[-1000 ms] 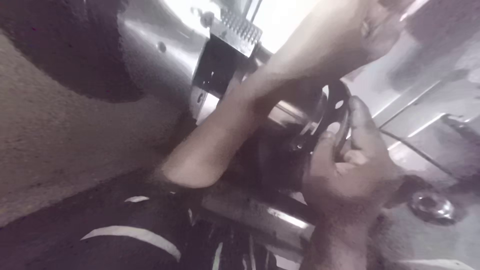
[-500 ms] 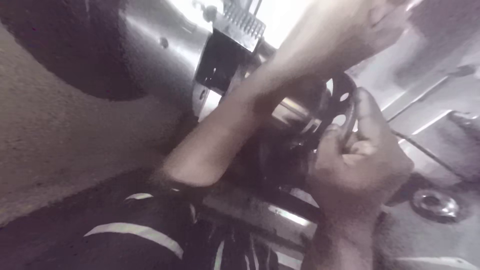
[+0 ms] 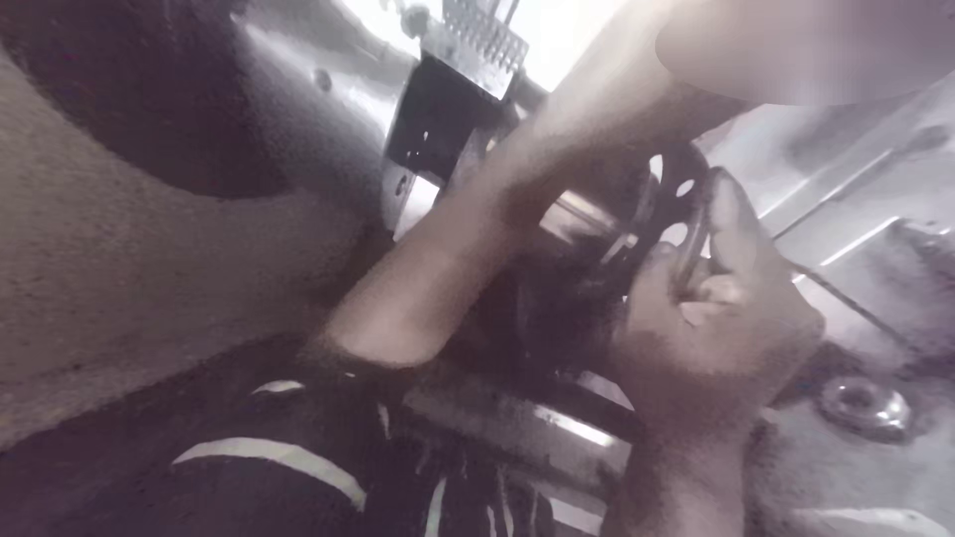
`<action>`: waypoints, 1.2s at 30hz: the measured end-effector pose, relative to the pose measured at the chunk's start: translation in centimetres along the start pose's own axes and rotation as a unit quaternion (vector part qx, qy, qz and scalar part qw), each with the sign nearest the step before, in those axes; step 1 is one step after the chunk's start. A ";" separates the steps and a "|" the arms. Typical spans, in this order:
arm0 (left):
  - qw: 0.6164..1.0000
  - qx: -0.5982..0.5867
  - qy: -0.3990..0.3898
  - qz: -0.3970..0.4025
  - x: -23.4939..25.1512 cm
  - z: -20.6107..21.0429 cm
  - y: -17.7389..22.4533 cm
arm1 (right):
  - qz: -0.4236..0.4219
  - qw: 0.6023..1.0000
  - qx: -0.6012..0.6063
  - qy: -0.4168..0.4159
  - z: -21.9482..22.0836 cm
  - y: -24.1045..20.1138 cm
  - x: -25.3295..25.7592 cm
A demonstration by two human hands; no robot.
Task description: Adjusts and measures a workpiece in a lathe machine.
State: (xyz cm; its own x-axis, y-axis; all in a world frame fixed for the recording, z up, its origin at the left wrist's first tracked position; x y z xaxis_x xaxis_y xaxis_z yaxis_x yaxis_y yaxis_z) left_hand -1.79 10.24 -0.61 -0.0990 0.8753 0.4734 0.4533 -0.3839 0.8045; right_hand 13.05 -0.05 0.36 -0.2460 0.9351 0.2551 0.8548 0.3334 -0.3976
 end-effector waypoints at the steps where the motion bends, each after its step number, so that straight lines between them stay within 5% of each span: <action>1: 1.000 -0.006 0.012 0.005 0.0 -0.1 0.0 | 0.000 1.000 -0.001 -0.004 -0.1 0.0 -0.1; 5: 0.998 -0.019 0.059 0.027 0.2 -0.7 -0.1 | 0.006 1.000 -0.004 0.006 0.0 0.0 0.1; 9: 1.000 0.017 0.002 -0.007 0.1 -0.1 -0.4 | 0.008 1.000 0.008 -0.001 0.0 0.2 0.1; 19: 0.997 -0.079 -0.005 -0.018 0.3 0.1 -0.9 | 0.013 1.000 -0.010 -0.002 0.0 -0.1 -0.4; 27: 0.991 -0.090 0.095 0.035 0.3 -1.3 0.0 | 0.016 1.000 -0.021 0.008 0.0 -0.2 -0.6; 36: 0.990 0.070 0.096 0.081 -0.9 -1.6 0.5 | 0.016 0.999 -0.035 0.007 0.0 0.0 -0.6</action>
Point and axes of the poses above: each hand's wrist, its own x-axis towards the middle knuckle, its own z-axis out of the palm, y = z × x, the point moved 6 cm from there along x, towards the middle knuckle, and after that the axes turned 7 degrees about z, right-handed, at the moved point
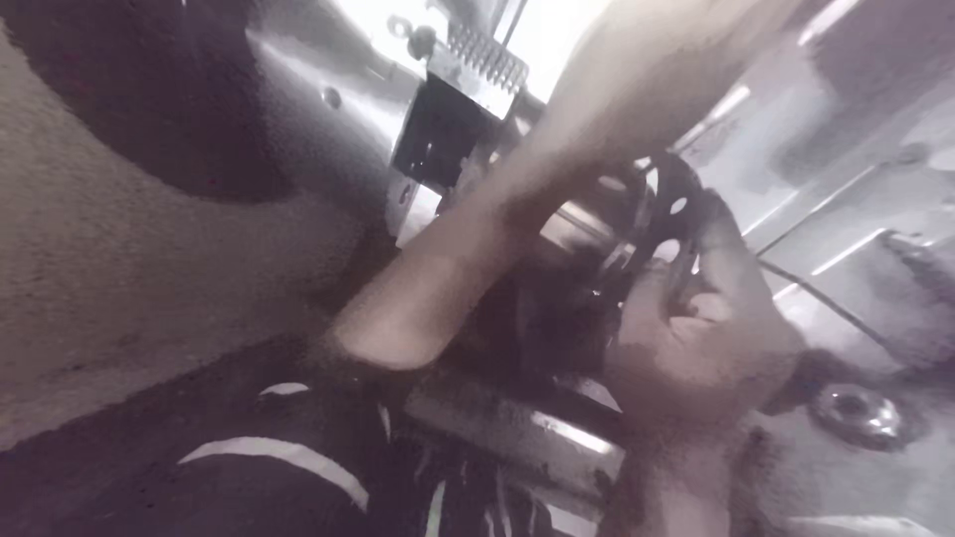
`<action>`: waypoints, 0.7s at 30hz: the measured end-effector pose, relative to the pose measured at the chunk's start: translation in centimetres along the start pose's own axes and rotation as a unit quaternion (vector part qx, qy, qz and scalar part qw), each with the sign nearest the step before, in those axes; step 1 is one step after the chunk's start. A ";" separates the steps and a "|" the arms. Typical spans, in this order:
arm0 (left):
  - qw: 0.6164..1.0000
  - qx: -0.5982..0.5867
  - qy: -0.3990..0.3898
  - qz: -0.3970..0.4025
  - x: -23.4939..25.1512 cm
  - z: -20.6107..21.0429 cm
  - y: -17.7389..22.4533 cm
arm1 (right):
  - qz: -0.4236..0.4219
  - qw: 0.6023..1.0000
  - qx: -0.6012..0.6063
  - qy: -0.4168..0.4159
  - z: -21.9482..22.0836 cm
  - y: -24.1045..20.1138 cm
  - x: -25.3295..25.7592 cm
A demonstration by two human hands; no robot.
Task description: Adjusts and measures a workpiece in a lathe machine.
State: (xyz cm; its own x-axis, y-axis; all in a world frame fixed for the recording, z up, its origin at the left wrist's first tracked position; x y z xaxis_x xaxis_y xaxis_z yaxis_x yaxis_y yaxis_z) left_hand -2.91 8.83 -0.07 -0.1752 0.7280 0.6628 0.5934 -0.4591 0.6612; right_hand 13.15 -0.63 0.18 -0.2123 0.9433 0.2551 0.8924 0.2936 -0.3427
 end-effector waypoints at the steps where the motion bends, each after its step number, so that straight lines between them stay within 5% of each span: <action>1: 1.000 0.000 0.001 -0.004 -0.1 0.1 -0.1 | 0.004 1.000 -0.002 -0.006 0.0 0.1 -0.1; 13: 0.983 -0.129 -0.017 -0.126 0.2 0.8 -1.9 | 0.021 1.000 0.013 -0.006 0.4 0.2 -0.8; 16: 0.984 -0.115 -0.040 -0.127 0.6 1.4 -2.1 | -0.021 0.997 0.050 0.049 0.0 1.3 -2.6; 21: 0.984 -0.038 -0.107 -0.135 0.4 2.3 -2.8 | 0.017 0.996 0.082 -0.019 -7.3 2.9 -9.0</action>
Point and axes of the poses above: each hand's wrist, its own x-axis towards the middle knuckle, its own z-axis out of the palm, y = z × x, the point moved 6 cm from there along x, towards the middle knuckle, and after that the axes turned 7 degrees about z, right-handed, at the moved point
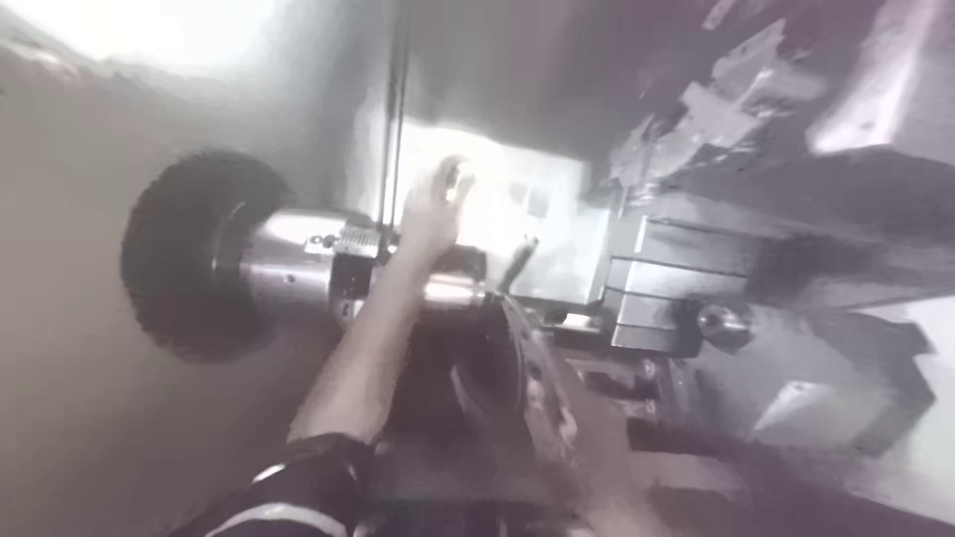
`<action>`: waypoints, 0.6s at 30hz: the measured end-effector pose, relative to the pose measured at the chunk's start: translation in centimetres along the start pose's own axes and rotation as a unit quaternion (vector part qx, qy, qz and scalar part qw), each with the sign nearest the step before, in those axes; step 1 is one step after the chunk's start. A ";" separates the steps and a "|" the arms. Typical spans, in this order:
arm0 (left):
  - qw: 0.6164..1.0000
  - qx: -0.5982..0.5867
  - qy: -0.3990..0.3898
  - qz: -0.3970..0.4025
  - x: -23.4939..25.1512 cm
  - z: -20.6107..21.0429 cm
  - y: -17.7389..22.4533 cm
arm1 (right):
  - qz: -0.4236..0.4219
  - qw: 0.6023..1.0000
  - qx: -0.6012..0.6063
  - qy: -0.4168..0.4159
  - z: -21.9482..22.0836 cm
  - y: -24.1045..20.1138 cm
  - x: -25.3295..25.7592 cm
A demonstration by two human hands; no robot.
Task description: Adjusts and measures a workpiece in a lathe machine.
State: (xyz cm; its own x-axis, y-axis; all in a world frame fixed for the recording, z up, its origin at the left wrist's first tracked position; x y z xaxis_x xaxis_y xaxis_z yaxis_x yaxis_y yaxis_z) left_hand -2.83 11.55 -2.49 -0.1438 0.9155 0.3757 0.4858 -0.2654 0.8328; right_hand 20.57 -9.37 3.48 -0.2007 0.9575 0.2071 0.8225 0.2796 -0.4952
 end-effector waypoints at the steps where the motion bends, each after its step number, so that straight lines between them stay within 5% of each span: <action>1: 1.000 0.021 -0.014 0.005 0.0 0.2 0.3 | 0.012 1.000 0.024 0.009 -2.2 0.5 -1.6; 7: 0.991 0.100 -0.004 0.087 -1.5 0.6 3.0 | 0.037 0.958 0.264 0.106 -12.9 3.9 -13.5; 11: 0.992 0.067 0.042 0.096 -3.7 0.6 4.5 | 0.033 0.938 0.274 0.210 -17.0 5.2 -20.6; 14: 0.999 0.035 0.017 0.026 -9.3 2.5 7.6 | 0.035 0.921 0.290 0.257 -18.9 5.2 -24.5; 18: 0.987 -0.082 -0.111 0.080 -23.8 6.8 14.8 | 0.018 0.906 0.301 0.298 -20.6 5.4 -29.8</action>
Point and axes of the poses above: each hand's wrist, its own x-axis towards the middle knuckle, its own z-axis out of the palm, y = z × x, the point moved 6 cm from there along x, towards the middle knuckle, and after that the axes turned 7 degrees about z, right-handed, at the moved point
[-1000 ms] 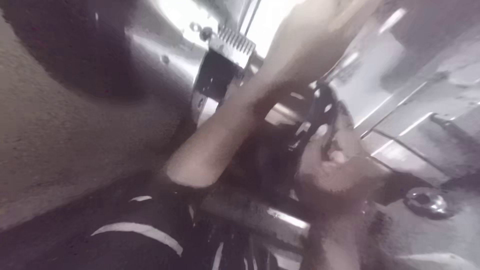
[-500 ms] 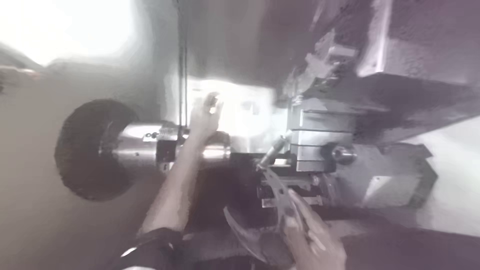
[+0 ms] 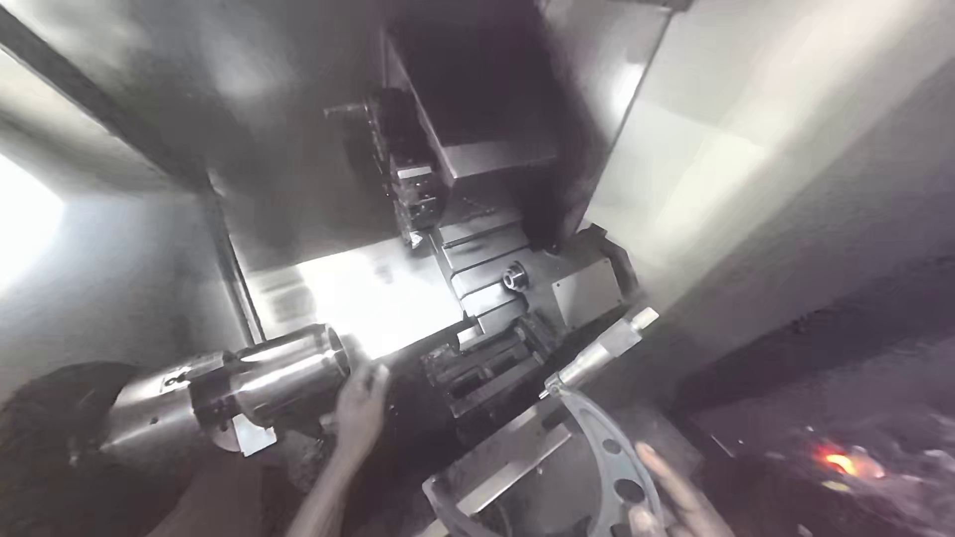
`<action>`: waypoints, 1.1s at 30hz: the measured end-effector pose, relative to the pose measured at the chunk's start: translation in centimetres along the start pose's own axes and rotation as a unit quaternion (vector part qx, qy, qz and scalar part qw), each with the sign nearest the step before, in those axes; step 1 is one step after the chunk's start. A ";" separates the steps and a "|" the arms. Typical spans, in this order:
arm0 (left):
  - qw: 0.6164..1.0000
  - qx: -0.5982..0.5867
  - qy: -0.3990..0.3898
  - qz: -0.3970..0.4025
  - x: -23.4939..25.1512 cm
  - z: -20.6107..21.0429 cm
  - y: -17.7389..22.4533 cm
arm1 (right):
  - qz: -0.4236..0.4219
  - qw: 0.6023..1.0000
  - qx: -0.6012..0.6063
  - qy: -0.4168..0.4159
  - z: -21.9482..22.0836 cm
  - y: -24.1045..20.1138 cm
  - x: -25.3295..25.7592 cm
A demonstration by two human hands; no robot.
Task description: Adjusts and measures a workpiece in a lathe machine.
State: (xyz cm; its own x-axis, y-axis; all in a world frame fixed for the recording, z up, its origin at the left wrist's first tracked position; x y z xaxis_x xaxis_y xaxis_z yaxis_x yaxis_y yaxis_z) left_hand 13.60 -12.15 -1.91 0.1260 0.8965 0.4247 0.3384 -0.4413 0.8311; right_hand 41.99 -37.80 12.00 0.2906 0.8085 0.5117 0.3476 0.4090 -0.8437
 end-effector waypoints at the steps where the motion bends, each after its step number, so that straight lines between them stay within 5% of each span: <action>1: 0.994 -0.091 -0.052 0.030 -3.5 2.0 2.5 | -0.006 1.000 -0.005 0.004 -1.0 -0.4 -0.8; 4: 0.874 -0.434 -0.219 -0.005 -13.1 7.4 9.7 | -0.011 1.000 -0.003 0.029 -4.5 -1.5 -3.6; 7: 0.767 -0.588 -0.257 -0.007 -18.2 9.7 16.6 | 0.007 0.997 0.059 0.044 -7.6 -1.9 -6.6; 12: 0.775 -0.606 -0.180 0.014 -22.4 11.0 22.7 | 0.003 0.997 0.039 0.060 -12.3 -1.7 -11.6; 15: 0.753 -0.620 -0.215 0.045 -23.1 10.7 24.7 | 0.016 1.000 -0.008 0.015 -14.6 -1.1 -14.4; 21: 0.801 -0.558 -0.218 0.004 -24.7 10.5 25.3 | 0.070 0.989 0.117 -0.054 -16.5 -0.2 -19.3; 33: 0.825 -0.538 -0.161 -0.064 -30.2 10.7 26.4 | 0.083 0.993 0.032 -0.083 -19.5 -0.9 -24.1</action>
State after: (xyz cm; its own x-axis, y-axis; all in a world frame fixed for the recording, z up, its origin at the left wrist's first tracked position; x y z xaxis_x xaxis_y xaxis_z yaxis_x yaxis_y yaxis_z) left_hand 28.75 -50.45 3.38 0.4534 0.8256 0.3359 -0.6333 0.0332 0.7732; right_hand 52.12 -65.86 3.59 0.1867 0.9235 0.3350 0.2478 0.2857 -0.9257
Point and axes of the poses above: each hand's wrist, its own x-axis towards the middle knuckle, its own z-axis out of the palm, y = z × x, the point moved 6 cm from there along x, towards the middle knuckle, and after that the axes turned 7 degrees about z, right-handed, at the moved point
